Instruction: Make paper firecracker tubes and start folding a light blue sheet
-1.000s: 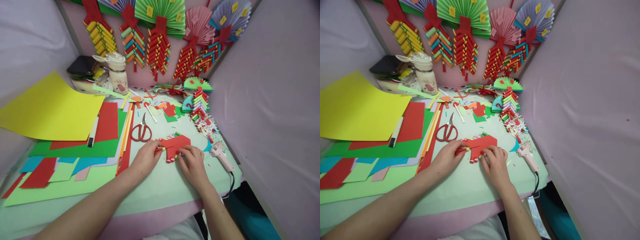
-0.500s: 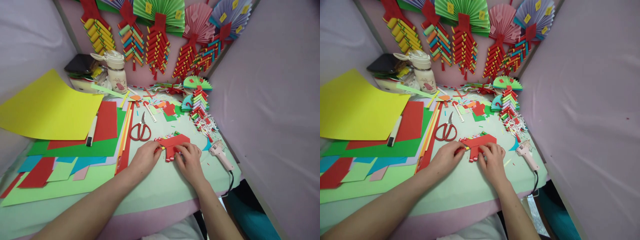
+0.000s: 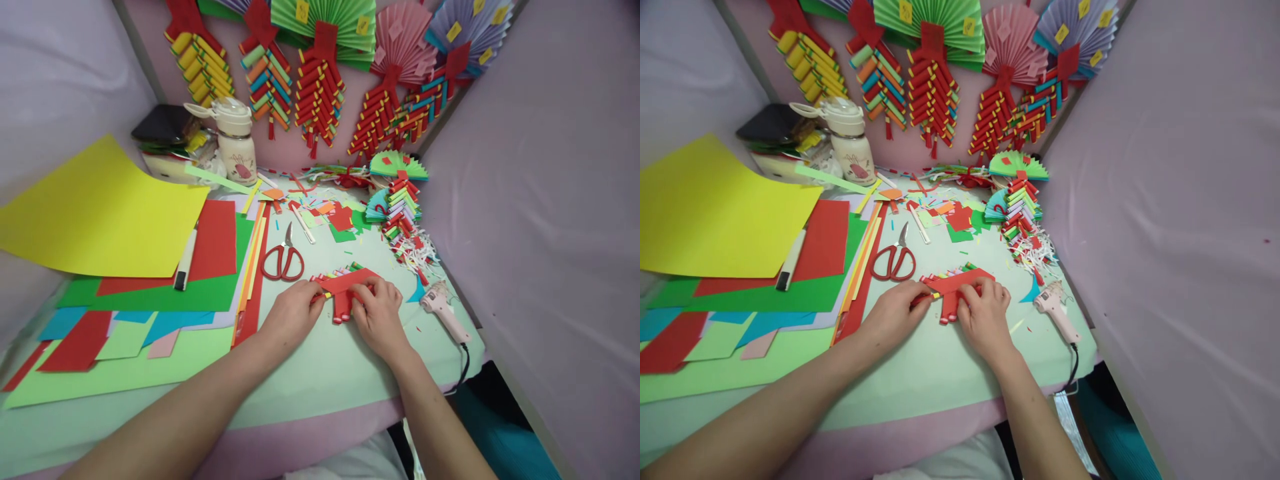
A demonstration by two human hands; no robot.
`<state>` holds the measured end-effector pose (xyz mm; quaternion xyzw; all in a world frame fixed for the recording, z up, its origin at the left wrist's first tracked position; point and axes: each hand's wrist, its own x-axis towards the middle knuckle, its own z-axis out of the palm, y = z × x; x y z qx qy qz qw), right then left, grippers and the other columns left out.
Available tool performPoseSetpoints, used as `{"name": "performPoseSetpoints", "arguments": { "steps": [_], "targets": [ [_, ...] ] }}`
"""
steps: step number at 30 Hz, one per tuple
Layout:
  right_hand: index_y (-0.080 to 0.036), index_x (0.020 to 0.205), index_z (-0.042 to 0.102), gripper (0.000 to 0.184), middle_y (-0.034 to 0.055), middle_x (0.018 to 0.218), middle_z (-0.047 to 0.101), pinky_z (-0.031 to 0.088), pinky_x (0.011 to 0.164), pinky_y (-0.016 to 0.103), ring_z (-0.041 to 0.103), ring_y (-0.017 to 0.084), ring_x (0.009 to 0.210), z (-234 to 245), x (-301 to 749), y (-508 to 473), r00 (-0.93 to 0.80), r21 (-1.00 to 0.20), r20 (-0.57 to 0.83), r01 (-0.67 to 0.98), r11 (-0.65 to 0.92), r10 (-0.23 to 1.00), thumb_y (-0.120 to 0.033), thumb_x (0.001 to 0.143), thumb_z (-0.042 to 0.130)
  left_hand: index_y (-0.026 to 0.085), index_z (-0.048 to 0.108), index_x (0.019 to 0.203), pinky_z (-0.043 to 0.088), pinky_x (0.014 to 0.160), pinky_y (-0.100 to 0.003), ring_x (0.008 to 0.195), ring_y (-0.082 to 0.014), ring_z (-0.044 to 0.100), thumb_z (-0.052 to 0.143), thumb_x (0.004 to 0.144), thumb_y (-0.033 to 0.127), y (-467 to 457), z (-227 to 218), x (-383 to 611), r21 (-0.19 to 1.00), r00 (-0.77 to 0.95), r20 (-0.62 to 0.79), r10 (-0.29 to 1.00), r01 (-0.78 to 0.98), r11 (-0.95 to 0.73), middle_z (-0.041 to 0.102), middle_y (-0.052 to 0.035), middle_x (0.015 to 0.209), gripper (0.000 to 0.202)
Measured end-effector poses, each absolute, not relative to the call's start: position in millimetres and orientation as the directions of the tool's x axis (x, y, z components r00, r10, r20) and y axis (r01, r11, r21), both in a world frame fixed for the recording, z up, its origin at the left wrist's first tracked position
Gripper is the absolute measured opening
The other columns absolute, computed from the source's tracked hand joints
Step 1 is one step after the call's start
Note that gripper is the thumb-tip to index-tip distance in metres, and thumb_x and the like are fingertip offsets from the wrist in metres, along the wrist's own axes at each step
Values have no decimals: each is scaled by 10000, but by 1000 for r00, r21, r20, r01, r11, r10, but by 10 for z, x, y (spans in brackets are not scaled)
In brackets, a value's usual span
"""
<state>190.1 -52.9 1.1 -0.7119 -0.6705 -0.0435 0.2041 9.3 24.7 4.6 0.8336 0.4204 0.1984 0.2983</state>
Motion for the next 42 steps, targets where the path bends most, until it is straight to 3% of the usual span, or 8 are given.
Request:
{"name": "performPoseSetpoints", "arguments": {
  "steps": [42],
  "targets": [
    [-272,1042,612,213,57,1078,549,305,912,422,440,231,982,-37,1895,-507,120,-213,276,975,-61,954,-248,919,440,185,613,803,396,663,-279,767,-177,569,472,890,180,241,91,82,634,604,56,795,594,-496,596,-28,807,165]
  ]
}}
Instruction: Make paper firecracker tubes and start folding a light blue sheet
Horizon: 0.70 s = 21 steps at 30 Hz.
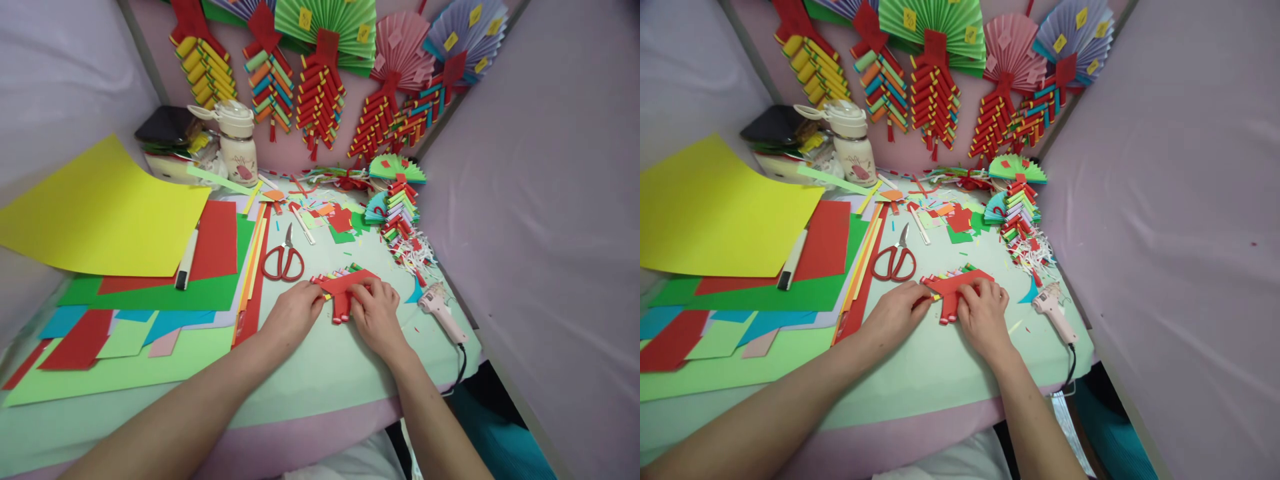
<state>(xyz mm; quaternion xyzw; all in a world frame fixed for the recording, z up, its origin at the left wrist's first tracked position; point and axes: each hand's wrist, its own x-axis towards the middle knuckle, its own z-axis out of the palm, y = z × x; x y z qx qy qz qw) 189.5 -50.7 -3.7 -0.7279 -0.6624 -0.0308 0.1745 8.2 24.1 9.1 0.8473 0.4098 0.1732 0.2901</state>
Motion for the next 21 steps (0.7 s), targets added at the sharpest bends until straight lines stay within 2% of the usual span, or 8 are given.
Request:
{"name": "performPoseSetpoints", "arguments": {
  "steps": [21],
  "targets": [
    [-278,1042,620,219,48,1078,553,299,909,407,440,221,977,-34,1895,-506,134,-222,279,972,-72,951,-251,921,440,200,652,855,415,693,-282,801,-181,589,474,873,170,252,91,87,658,607,68,792,570,-493,623,-31,848,181]
  ]
}}
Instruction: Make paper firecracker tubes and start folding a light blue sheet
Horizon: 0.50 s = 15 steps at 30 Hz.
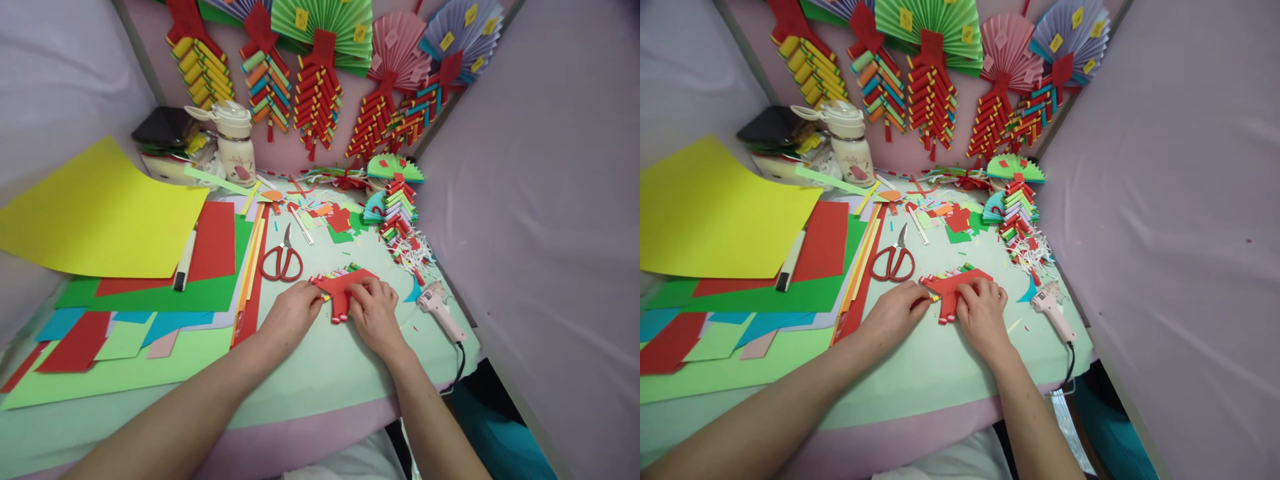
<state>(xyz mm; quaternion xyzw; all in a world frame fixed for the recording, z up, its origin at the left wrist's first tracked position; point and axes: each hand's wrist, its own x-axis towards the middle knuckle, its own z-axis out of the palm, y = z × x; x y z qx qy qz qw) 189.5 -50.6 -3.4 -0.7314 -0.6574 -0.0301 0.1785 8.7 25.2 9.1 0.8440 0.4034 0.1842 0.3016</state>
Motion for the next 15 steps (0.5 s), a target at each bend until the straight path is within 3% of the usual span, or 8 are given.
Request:
{"name": "performPoseSetpoints", "arguments": {
  "steps": [15],
  "targets": [
    [-275,1038,614,214,53,1070,552,293,917,420,442,226,984,-22,1888,-516,134,-267,282,962,-56,950,-254,925,434,199,630,820,411,665,-283,767,-179,579,469,873,184,243,92,76,648,603,68,795,579,-495,605,-29,819,171]
  ]
}}
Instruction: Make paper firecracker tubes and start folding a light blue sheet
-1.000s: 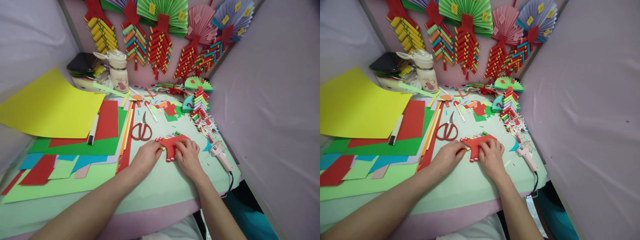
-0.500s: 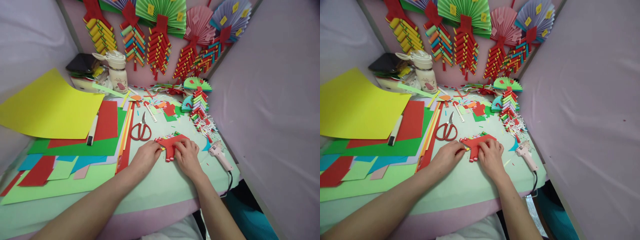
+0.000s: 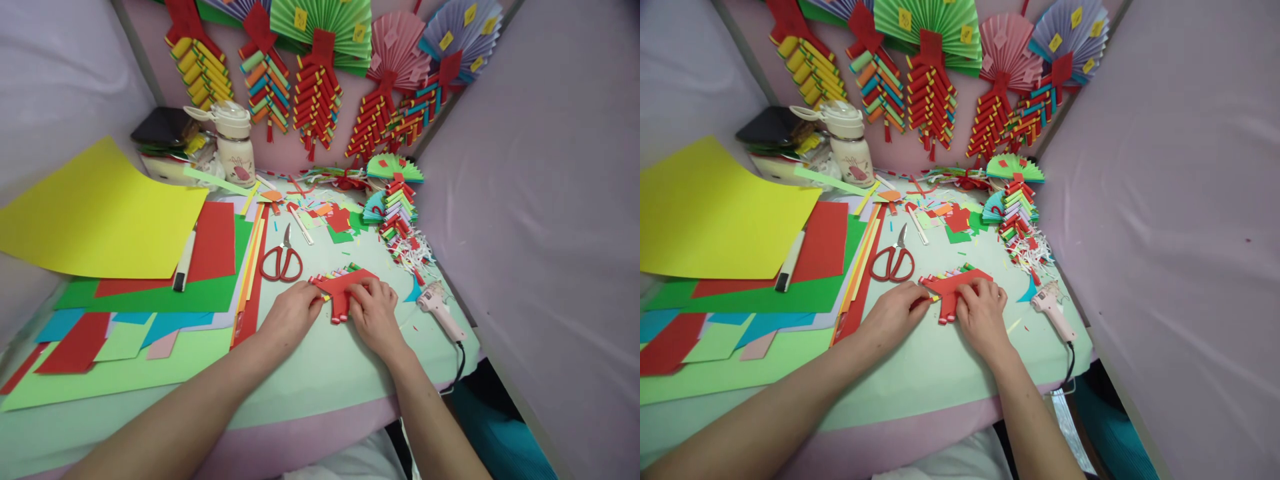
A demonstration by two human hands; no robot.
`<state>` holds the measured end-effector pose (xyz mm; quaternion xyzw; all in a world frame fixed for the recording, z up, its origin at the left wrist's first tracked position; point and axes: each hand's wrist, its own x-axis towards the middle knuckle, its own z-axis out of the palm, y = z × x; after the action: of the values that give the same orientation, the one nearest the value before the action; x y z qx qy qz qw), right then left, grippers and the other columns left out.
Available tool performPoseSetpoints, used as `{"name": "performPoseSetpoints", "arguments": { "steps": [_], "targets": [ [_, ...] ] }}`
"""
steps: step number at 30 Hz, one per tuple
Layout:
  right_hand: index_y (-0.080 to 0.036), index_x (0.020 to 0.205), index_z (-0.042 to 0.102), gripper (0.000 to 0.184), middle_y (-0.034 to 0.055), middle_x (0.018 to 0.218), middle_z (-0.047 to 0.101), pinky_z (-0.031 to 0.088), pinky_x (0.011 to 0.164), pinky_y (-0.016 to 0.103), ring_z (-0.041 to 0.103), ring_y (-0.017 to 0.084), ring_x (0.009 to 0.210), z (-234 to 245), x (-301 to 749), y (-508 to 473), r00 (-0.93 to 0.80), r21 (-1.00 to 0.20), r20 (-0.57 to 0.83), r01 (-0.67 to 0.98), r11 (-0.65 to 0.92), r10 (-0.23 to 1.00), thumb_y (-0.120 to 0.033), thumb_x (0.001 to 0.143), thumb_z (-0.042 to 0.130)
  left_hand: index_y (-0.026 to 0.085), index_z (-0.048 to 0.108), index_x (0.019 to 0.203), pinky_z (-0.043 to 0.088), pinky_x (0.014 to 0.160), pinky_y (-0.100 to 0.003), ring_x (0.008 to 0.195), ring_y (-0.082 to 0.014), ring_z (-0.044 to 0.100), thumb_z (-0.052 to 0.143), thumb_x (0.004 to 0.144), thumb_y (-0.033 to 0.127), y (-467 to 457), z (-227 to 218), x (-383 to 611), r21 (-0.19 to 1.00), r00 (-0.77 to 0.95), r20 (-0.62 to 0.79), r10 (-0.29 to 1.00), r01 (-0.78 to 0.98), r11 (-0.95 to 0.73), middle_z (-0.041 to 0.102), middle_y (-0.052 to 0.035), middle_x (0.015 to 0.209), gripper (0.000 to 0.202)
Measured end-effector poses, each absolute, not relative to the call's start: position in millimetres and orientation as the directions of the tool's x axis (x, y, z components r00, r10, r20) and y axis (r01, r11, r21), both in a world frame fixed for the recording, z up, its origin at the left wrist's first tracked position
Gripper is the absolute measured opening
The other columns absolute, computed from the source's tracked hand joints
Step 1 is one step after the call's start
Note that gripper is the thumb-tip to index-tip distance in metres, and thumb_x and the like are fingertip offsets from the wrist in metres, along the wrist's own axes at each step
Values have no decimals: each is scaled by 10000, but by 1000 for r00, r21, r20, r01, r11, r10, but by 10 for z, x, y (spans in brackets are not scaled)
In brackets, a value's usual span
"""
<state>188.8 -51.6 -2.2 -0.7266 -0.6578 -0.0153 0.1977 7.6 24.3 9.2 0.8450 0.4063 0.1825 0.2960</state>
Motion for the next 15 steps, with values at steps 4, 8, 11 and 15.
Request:
{"name": "performPoseSetpoints", "arguments": {
  "steps": [4,8,11,15],
  "targets": [
    [-265,1046,614,227,51,1078,546,284,928,417,455,220,993,-44,1887,-540,138,-286,314,957,-45,939,-228,916,432,196,611,868,410,674,-288,780,-184,580,513,867,232,233,77,78,646,574,93,814,587,-488,611,-29,830,105],
    [-257,1055,603,244,51,1084,552,284,927,407,465,220,1011,-70,1889,-559,162,-316,346,947,-47,924,-196,891,432,199,609,856,412,683,-286,788,-180,582,518,861,227,227,83,81,638,576,90,813,593,-491,609,-25,835,96],
    [-249,1063,579,233,52,1082,567,276,932,403,474,221,1027,-80,1901,-560,189,-360,369,932,-48,910,-199,890,430,206,614,843,412,679,-283,786,-175,586,509,867,231,220,104,77,621,579,71,812,612,-490,605,-21,838,110],
    [-211,1001,532,141,48,990,585,289,909,386,512,209,966,-99,1962,-545,317,-457,492,887,-69,811,-244,869,496,207,605,893,408,655,-286,812,-185,604,511,875,264,217,133,69,554,576,54,816,663,-504,614,-31,905,111]
  ]
}}
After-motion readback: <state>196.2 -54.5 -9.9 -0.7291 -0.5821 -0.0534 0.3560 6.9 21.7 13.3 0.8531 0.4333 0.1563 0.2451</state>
